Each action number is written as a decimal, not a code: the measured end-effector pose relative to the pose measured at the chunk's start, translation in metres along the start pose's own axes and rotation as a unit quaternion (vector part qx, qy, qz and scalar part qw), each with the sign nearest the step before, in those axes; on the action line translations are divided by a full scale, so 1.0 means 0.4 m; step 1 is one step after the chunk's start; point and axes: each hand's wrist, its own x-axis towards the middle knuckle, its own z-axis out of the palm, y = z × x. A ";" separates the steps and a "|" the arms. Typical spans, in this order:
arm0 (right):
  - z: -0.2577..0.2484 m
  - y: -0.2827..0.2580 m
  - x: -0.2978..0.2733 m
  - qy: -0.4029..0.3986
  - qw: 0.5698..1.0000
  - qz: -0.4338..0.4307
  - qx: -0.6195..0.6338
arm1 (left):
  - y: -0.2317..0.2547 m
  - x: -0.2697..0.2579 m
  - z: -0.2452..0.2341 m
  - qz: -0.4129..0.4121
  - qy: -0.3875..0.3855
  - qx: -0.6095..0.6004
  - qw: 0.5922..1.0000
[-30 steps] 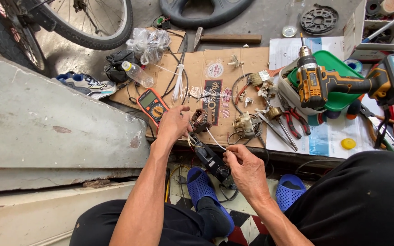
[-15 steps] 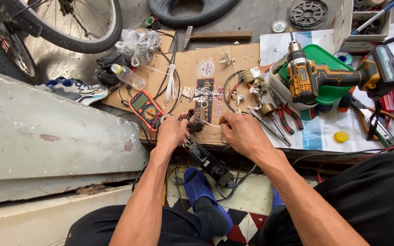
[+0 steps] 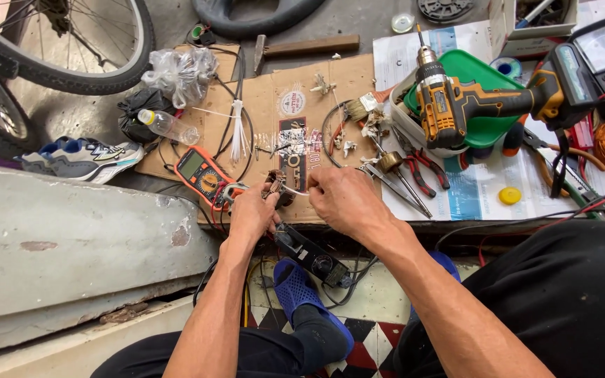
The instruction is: The person is working on a disassembled electrical component, likely a motor stator, using a multimeter to test connections. They handle wires and small parts, occasionally picking up a power drill and a green container before returning to the wiring task.
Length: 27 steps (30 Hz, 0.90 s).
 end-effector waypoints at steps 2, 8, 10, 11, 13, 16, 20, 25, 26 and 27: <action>0.017 0.015 0.017 0.003 1.000 -0.006 -0.001 | -0.005 0.010 0.007 -0.001 0.003 0.003 1.000; 0.009 0.011 0.039 0.000 1.000 -0.011 -0.002 | 0.021 -0.003 0.008 -0.012 0.018 -0.021 1.000; 0.004 0.006 0.040 -0.001 1.000 -0.014 0.000 | 0.025 -0.006 0.009 -0.014 0.017 -0.023 0.999; 0.001 0.003 0.041 0.001 1.000 -0.018 -0.002 | 0.021 -0.003 0.011 -0.012 0.021 -0.031 0.999; 0.004 0.005 0.047 0.002 1.000 -0.021 -0.003 | 0.015 0.000 0.014 -0.010 0.023 -0.039 0.999; 0.013 0.009 0.058 -0.001 1.000 -0.027 -0.014 | 0.017 0.001 0.013 -0.014 0.025 -0.056 0.998; 0.019 0.002 0.061 -0.004 0.999 -0.032 -0.004 | 0.024 -0.001 0.011 -0.020 0.027 -0.059 0.998; 0.032 -0.010 0.063 0.000 0.999 -0.040 -0.015 | 0.010 0.008 0.019 -0.023 0.029 -0.071 0.997; 0.038 -0.007 0.067 0.003 0.999 -0.037 -0.015 | 0.007 0.012 0.020 -0.021 0.029 -0.067 0.997; 0.044 -0.004 0.070 0.005 0.999 -0.034 -0.014 | 0.002 0.015 0.021 -0.020 0.029 -0.064 0.997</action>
